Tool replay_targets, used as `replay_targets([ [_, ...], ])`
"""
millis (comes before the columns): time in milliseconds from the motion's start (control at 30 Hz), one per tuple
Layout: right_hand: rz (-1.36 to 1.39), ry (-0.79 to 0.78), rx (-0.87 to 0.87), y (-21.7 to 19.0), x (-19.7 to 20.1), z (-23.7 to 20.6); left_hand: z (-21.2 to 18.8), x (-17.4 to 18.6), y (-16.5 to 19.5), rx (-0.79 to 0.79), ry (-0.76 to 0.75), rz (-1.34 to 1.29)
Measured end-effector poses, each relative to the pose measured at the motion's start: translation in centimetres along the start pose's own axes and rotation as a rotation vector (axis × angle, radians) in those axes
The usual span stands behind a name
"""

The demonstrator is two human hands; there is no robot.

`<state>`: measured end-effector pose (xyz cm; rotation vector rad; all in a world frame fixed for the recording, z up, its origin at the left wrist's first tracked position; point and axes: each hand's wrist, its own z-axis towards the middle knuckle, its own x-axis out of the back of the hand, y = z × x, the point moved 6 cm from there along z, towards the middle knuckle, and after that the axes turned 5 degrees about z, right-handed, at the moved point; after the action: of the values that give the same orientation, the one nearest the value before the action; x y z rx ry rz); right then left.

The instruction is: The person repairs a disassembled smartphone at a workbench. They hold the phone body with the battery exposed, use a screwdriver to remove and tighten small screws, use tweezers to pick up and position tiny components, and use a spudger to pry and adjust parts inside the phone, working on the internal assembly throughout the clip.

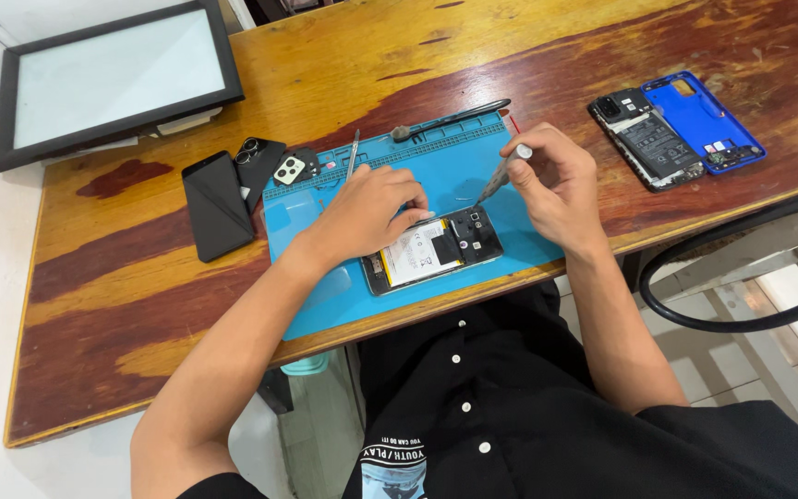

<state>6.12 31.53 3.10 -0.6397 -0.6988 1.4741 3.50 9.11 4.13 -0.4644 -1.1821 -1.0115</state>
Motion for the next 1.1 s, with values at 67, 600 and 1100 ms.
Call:
replay_targets([
  [67, 0.156, -0.012, 0.010, 0.1, -0.2, 0.0, 0.0, -0.1, 0.0, 0.010, 0.000, 0.004],
  [600, 0.371, -0.039, 0.063, -0.3, -0.8, -0.3, 0.7, -0.1, 2.0, -0.114, 0.123, -0.453],
  [1100, 0.209, 0.069, 0.075, 0.1, -0.4, -0.5, 0.5, 0.5, 0.1, 0.083, 0.110, -0.055],
])
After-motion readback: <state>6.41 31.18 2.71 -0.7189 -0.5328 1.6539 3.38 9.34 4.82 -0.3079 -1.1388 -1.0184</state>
